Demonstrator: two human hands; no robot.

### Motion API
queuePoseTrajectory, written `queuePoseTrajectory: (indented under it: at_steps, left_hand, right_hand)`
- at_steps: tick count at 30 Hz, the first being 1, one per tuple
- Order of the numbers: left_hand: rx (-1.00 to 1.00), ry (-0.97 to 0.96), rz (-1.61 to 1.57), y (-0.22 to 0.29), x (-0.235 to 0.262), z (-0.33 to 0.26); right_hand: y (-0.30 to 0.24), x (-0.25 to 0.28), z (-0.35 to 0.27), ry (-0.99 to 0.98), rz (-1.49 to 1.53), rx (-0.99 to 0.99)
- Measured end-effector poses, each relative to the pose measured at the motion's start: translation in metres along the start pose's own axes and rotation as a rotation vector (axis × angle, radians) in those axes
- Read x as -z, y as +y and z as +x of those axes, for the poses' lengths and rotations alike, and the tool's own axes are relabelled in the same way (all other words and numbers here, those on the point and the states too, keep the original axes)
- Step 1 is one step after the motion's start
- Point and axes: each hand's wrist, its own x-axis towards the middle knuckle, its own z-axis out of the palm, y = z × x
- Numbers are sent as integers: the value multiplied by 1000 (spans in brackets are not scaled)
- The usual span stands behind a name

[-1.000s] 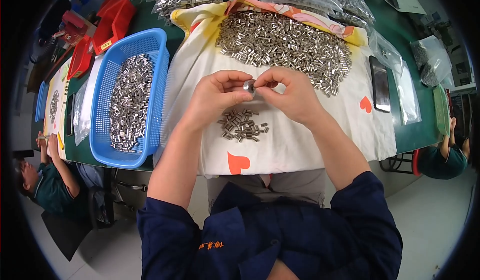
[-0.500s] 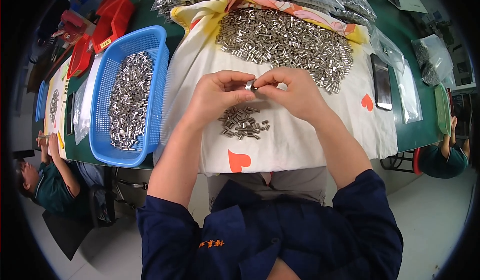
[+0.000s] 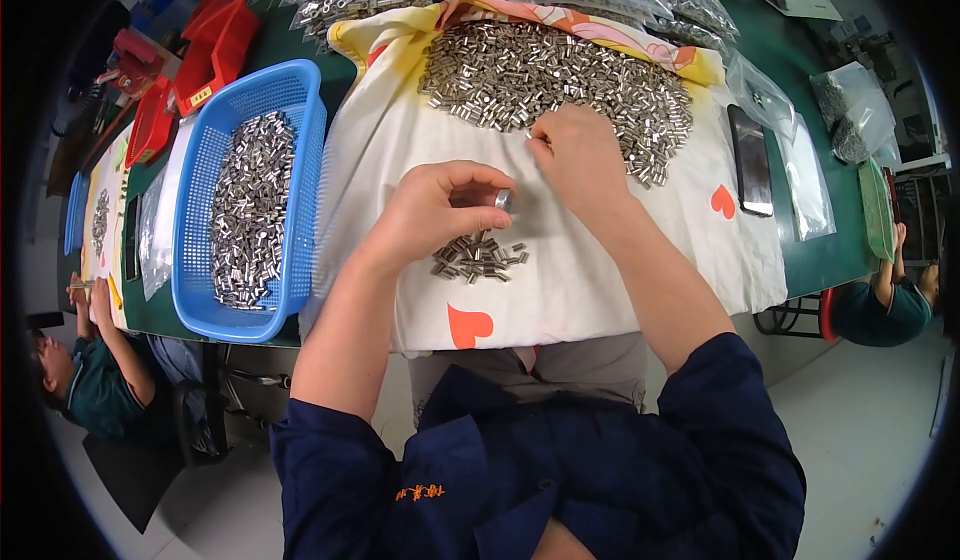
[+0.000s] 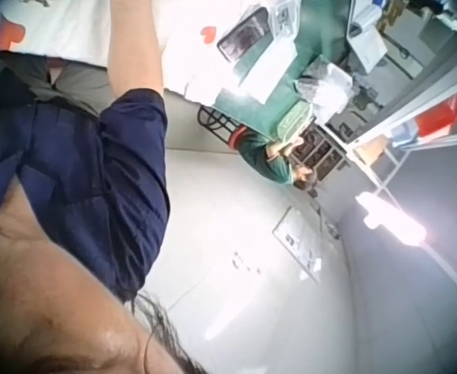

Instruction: Inspecting and sorting small metal components on a workbench.

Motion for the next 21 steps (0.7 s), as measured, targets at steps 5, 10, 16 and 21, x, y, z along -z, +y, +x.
queuePoseTrajectory:
  at_steps: [5, 10, 16, 21]
  left_hand:
    - [-20, 29, -95, -5, 5, 2]
    - [-1, 123, -288, -4, 8, 2]
    - [-45, 88, -272, -5, 9, 2]
    - [-23, 154, -134, -7, 5, 6]
  right_hand:
    - [-6, 3, -3, -122, 17, 35]
    - [-30, 34, -5, -234, 646, -210]
    - [-36, 30, -9, -281, 783, -157]
    - [-39, 22, -13, -36, 381, 112]
